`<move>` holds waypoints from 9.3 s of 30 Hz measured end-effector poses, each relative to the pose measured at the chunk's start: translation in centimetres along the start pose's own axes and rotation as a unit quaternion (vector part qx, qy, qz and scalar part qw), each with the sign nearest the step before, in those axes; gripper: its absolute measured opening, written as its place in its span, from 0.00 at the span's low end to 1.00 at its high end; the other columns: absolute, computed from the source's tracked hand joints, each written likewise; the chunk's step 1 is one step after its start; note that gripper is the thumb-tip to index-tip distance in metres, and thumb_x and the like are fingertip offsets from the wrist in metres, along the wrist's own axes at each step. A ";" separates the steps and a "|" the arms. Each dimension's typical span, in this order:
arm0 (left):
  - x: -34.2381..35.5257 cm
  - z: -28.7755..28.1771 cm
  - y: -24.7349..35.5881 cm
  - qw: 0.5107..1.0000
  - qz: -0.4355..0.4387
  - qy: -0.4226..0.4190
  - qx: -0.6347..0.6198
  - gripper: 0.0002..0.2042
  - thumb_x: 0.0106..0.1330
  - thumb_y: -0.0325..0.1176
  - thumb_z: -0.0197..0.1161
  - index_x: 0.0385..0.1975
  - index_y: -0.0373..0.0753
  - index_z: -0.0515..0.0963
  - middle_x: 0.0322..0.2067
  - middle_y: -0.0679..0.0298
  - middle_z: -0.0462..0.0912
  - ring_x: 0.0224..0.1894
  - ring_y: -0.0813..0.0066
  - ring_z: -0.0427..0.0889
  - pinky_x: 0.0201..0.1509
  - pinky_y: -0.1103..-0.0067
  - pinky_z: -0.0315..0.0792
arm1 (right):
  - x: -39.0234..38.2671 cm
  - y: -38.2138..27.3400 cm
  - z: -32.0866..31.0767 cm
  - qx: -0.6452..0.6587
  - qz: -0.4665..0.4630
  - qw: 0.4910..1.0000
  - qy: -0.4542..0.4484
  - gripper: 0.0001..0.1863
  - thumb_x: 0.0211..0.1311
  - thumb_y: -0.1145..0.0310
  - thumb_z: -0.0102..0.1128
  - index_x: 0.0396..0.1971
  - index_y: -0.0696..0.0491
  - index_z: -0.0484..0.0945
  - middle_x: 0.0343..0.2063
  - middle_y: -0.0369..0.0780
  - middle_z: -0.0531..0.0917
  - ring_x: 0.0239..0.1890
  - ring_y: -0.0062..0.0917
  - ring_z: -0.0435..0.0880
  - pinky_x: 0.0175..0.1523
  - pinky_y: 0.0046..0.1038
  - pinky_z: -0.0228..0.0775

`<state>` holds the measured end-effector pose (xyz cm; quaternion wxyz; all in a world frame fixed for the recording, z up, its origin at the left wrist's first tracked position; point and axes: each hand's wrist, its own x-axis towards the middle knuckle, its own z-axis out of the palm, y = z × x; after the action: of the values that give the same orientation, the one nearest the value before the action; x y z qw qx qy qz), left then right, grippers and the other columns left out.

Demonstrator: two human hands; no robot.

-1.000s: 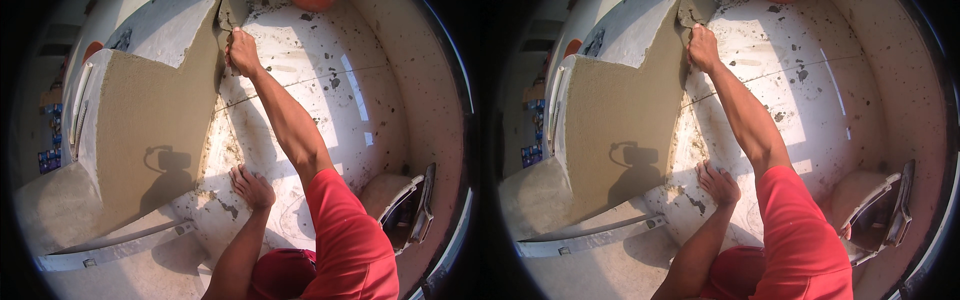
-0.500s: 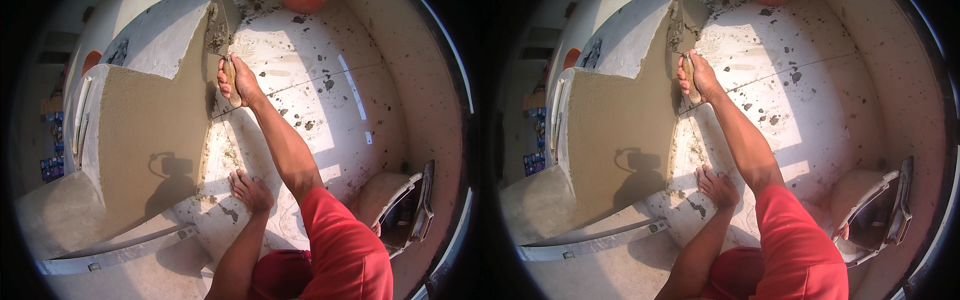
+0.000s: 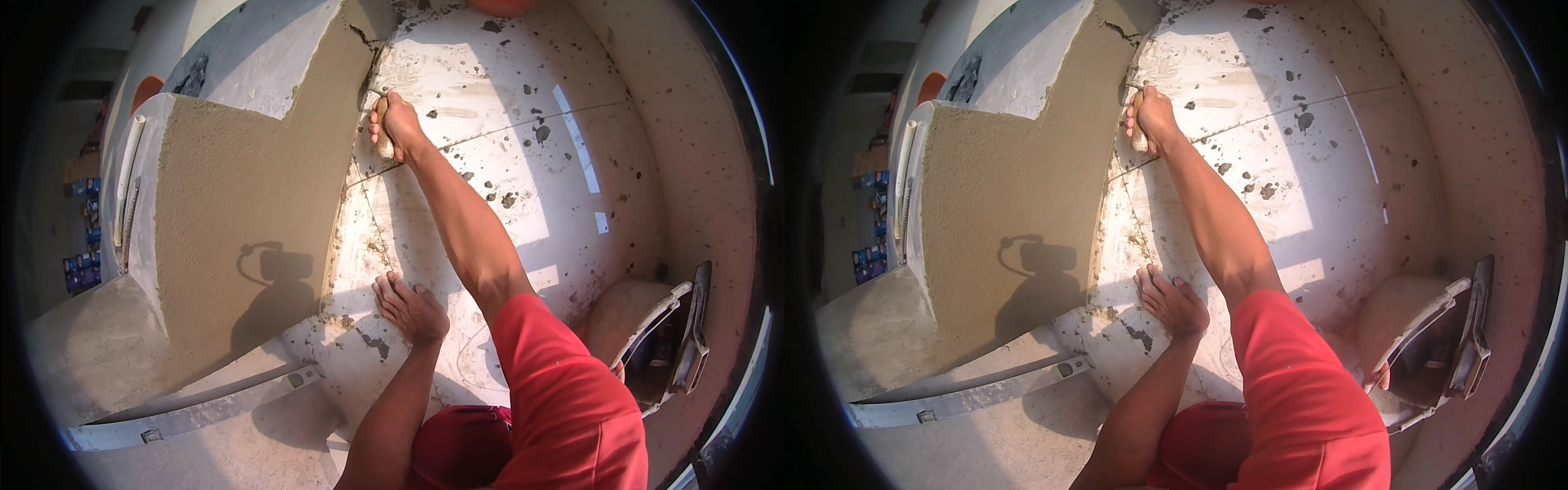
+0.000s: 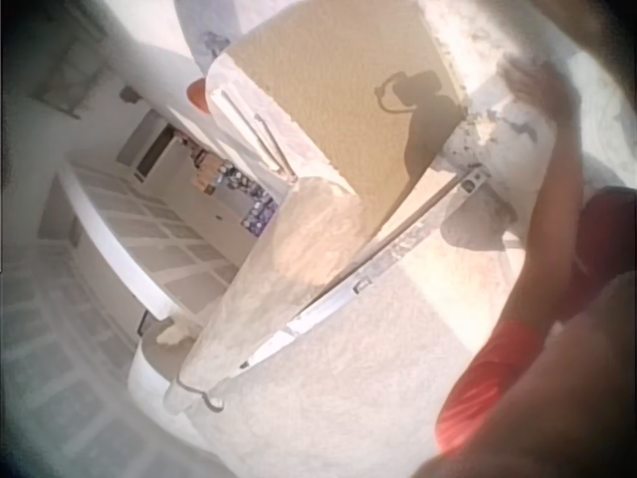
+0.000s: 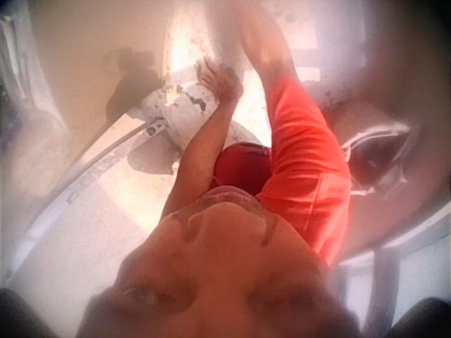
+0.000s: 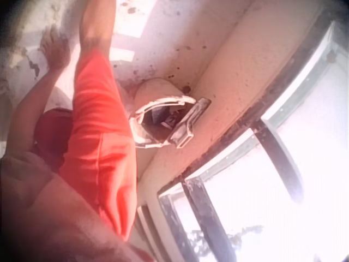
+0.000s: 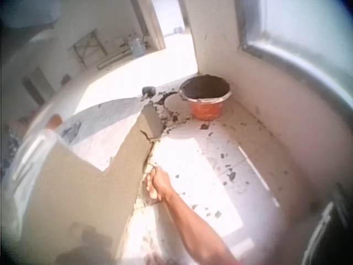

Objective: The person applies cement to a wall and the side of a step using a trowel, taking mortar from a bucket.

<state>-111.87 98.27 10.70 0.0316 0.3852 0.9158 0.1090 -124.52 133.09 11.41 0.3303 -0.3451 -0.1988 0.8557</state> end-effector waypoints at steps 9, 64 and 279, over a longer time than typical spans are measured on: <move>0.0 0.0 0.1 1.000 -0.002 0.001 0.008 0.31 0.79 0.39 0.48 0.74 0.21 0.58 0.75 0.30 0.56 0.80 0.31 0.52 0.82 0.45 0.44 | -2.0 0.4 2.4 -0.056 -0.026 0.998 0.013 0.25 0.88 0.51 0.34 0.37 0.55 0.71 0.22 0.38 0.74 0.16 0.23 0.71 0.20 0.31 0.73; 0.0 -0.4 -0.3 1.000 -0.027 -0.013 0.002 0.32 0.76 0.36 0.52 0.75 0.23 0.59 0.75 0.34 0.56 0.81 0.34 0.51 0.83 0.47 0.43 | -2.2 -5.0 0.5 -0.116 -0.090 0.989 -0.004 0.25 0.89 0.52 0.34 0.34 0.55 0.68 0.23 0.40 0.75 0.18 0.25 0.75 0.22 0.33 0.77; -1.5 -1.1 -4.0 0.984 0.165 -0.040 -0.051 0.29 0.76 0.31 0.52 0.75 0.24 0.63 0.75 0.34 0.60 0.78 0.29 0.58 0.82 0.44 0.51 | -4.3 0.2 1.3 -0.051 -0.030 0.998 -0.021 0.27 0.88 0.51 0.34 0.39 0.59 0.74 0.22 0.40 0.77 0.17 0.25 0.75 0.21 0.31 0.75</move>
<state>-113.77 94.34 10.85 0.0691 0.5333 0.8307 0.1444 -123.25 129.80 14.15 0.3333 -0.3372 -0.2588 0.8416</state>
